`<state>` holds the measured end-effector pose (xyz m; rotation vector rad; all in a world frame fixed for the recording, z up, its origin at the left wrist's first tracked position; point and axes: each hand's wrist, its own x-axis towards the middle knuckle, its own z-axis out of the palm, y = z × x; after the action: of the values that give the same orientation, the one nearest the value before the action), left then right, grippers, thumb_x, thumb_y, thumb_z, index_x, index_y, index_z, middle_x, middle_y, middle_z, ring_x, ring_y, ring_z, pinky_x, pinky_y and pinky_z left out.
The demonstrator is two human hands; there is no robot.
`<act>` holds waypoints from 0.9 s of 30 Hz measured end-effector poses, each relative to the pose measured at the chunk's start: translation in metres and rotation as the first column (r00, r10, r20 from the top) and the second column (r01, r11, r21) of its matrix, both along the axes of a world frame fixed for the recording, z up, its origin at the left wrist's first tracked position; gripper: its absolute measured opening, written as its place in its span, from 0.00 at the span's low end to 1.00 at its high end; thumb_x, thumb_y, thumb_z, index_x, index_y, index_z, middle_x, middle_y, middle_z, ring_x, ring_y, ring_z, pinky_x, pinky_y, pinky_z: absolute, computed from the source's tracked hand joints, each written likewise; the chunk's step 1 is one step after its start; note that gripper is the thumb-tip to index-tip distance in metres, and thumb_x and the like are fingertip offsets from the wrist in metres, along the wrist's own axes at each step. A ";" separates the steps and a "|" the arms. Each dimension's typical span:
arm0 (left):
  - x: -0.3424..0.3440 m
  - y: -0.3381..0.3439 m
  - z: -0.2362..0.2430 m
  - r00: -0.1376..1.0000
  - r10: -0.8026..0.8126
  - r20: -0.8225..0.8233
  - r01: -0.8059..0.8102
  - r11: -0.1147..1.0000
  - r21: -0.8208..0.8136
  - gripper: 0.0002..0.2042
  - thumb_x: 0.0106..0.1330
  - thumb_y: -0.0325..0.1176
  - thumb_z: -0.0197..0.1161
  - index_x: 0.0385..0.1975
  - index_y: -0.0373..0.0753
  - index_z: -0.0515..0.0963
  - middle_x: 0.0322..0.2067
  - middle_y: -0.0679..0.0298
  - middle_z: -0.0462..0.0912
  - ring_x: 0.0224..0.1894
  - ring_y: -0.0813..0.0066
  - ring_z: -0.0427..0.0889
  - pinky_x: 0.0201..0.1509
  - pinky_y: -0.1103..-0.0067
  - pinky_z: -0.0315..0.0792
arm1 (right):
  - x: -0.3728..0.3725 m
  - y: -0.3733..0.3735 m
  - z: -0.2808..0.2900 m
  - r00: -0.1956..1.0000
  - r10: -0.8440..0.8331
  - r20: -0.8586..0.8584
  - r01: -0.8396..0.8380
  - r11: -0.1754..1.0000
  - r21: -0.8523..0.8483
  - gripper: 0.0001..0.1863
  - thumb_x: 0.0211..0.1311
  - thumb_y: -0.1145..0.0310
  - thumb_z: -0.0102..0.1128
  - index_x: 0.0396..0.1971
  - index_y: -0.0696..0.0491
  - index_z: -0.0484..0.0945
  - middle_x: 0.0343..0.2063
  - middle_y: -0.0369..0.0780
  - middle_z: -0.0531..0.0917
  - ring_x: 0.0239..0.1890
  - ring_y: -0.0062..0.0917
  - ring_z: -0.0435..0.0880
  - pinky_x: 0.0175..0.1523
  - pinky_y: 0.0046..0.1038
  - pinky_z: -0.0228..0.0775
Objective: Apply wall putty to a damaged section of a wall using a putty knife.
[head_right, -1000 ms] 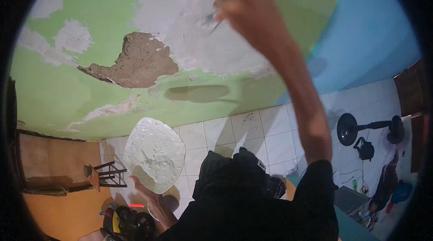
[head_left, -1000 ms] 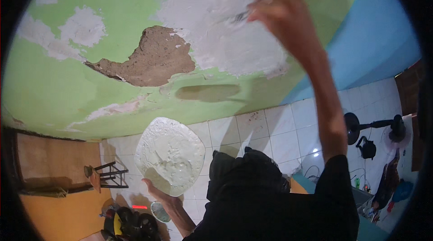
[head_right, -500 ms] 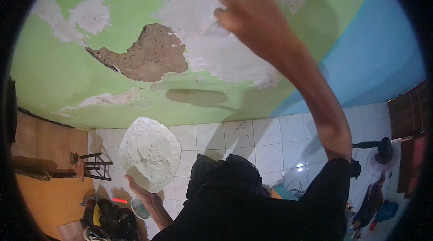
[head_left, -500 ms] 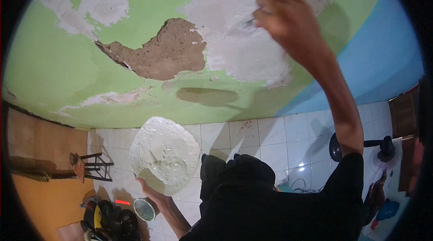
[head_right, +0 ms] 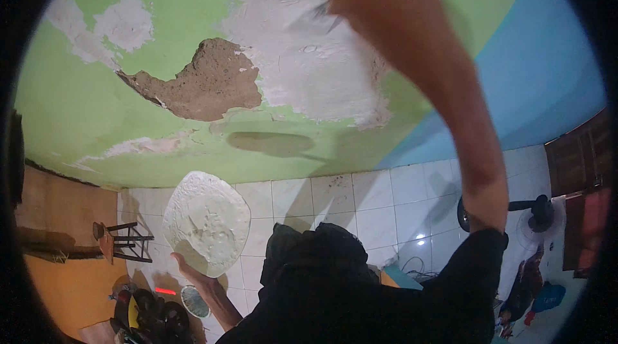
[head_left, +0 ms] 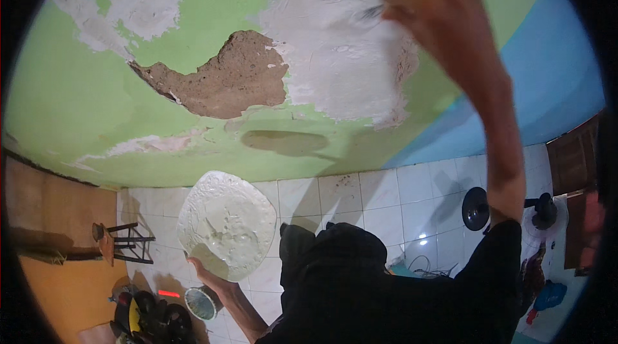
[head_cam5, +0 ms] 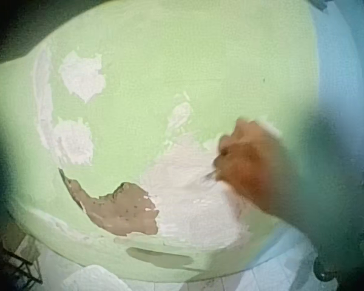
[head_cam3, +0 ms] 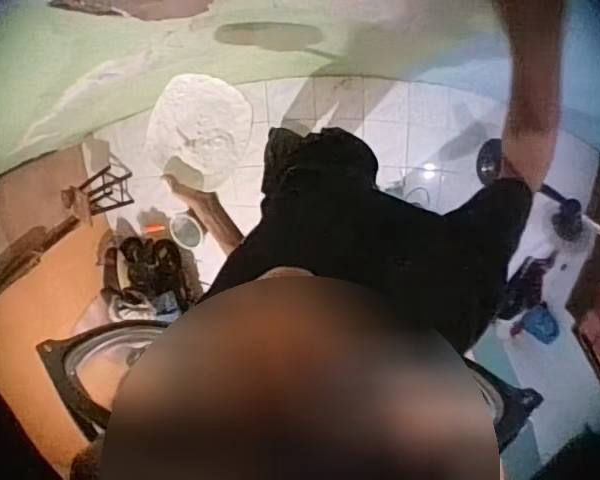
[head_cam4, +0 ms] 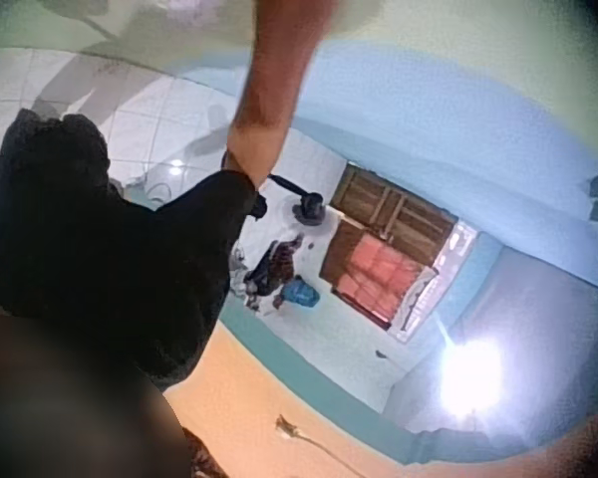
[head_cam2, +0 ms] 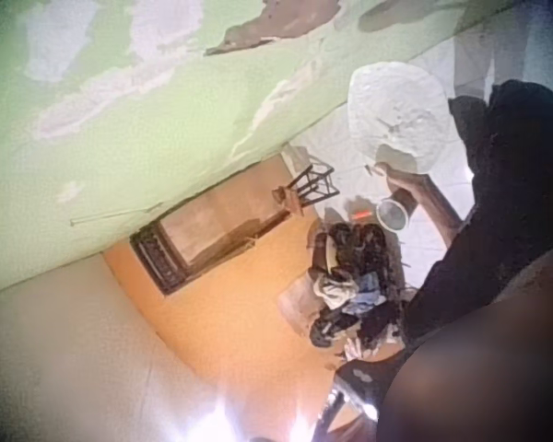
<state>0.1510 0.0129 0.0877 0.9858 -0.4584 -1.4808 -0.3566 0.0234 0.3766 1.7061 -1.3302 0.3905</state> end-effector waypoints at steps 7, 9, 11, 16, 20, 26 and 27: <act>-0.003 -0.004 -0.008 0.999 0.010 0.037 -0.009 1.000 -0.018 0.35 0.78 0.58 0.37 0.70 0.33 0.59 0.65 0.50 0.70 0.65 0.52 0.72 0.69 0.57 0.66 | 0.005 -0.018 -0.046 1.000 0.018 0.008 -0.019 0.985 0.174 0.05 0.48 0.71 0.65 0.17 0.52 0.79 0.32 0.42 0.81 0.44 0.37 0.80 0.52 0.38 0.74; -0.005 -0.002 -0.003 0.999 -0.006 0.040 0.007 1.000 -0.025 0.35 0.78 0.58 0.37 0.70 0.33 0.59 0.65 0.50 0.70 0.65 0.52 0.72 0.69 0.57 0.66 | -0.004 -0.022 -0.042 0.999 0.007 -0.039 -0.003 0.995 0.103 0.05 0.48 0.71 0.65 0.17 0.52 0.79 0.32 0.42 0.81 0.44 0.36 0.79 0.51 0.37 0.74; -0.008 -0.003 0.002 1.000 0.012 0.025 -0.012 1.000 0.001 0.35 0.78 0.58 0.37 0.70 0.33 0.59 0.65 0.50 0.70 0.65 0.52 0.71 0.69 0.57 0.66 | -0.011 -0.013 -0.024 0.998 -0.047 -0.031 0.050 0.994 0.093 0.04 0.47 0.71 0.67 0.18 0.51 0.80 0.31 0.40 0.80 0.43 0.35 0.79 0.50 0.35 0.74; 0.001 0.001 -0.011 0.998 0.064 0.022 -0.064 0.998 0.004 0.35 0.78 0.58 0.38 0.70 0.33 0.59 0.65 0.50 0.70 0.65 0.53 0.72 0.69 0.58 0.66 | -0.008 0.030 0.020 0.990 -0.127 -0.055 0.133 0.982 0.135 0.06 0.51 0.65 0.73 0.27 0.51 0.86 0.32 0.35 0.82 0.40 0.30 0.76 0.50 0.32 0.70; 0.000 -0.003 -0.012 0.999 -0.002 0.044 0.004 0.999 -0.038 0.35 0.78 0.59 0.38 0.70 0.33 0.59 0.65 0.49 0.70 0.66 0.52 0.71 0.69 0.57 0.67 | 0.001 0.009 -0.029 1.000 0.002 -0.027 0.001 0.993 0.117 0.03 0.47 0.71 0.67 0.20 0.51 0.81 0.31 0.40 0.80 0.43 0.34 0.79 0.50 0.34 0.74; -0.007 -0.001 -0.002 0.997 0.025 0.078 -0.022 0.999 -0.044 0.35 0.77 0.59 0.43 0.70 0.33 0.59 0.64 0.50 0.70 0.64 0.53 0.71 0.68 0.57 0.66 | -0.019 0.005 -0.031 0.994 -0.098 -0.040 0.101 0.992 0.079 0.02 0.47 0.71 0.68 0.23 0.51 0.83 0.32 0.39 0.82 0.44 0.33 0.79 0.51 0.34 0.74; -0.007 -0.002 -0.004 0.997 0.024 0.076 -0.021 0.999 -0.041 0.35 0.77 0.59 0.43 0.70 0.33 0.59 0.64 0.50 0.70 0.64 0.53 0.71 0.68 0.57 0.66 | -0.022 0.017 -0.020 0.994 -0.097 0.044 0.093 0.992 0.089 0.02 0.47 0.71 0.68 0.23 0.51 0.83 0.32 0.39 0.82 0.44 0.33 0.79 0.52 0.35 0.74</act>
<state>0.1440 0.0114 0.0841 1.0148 -0.5290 -1.4125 -0.3783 0.0406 0.3562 1.7061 -1.4769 0.3245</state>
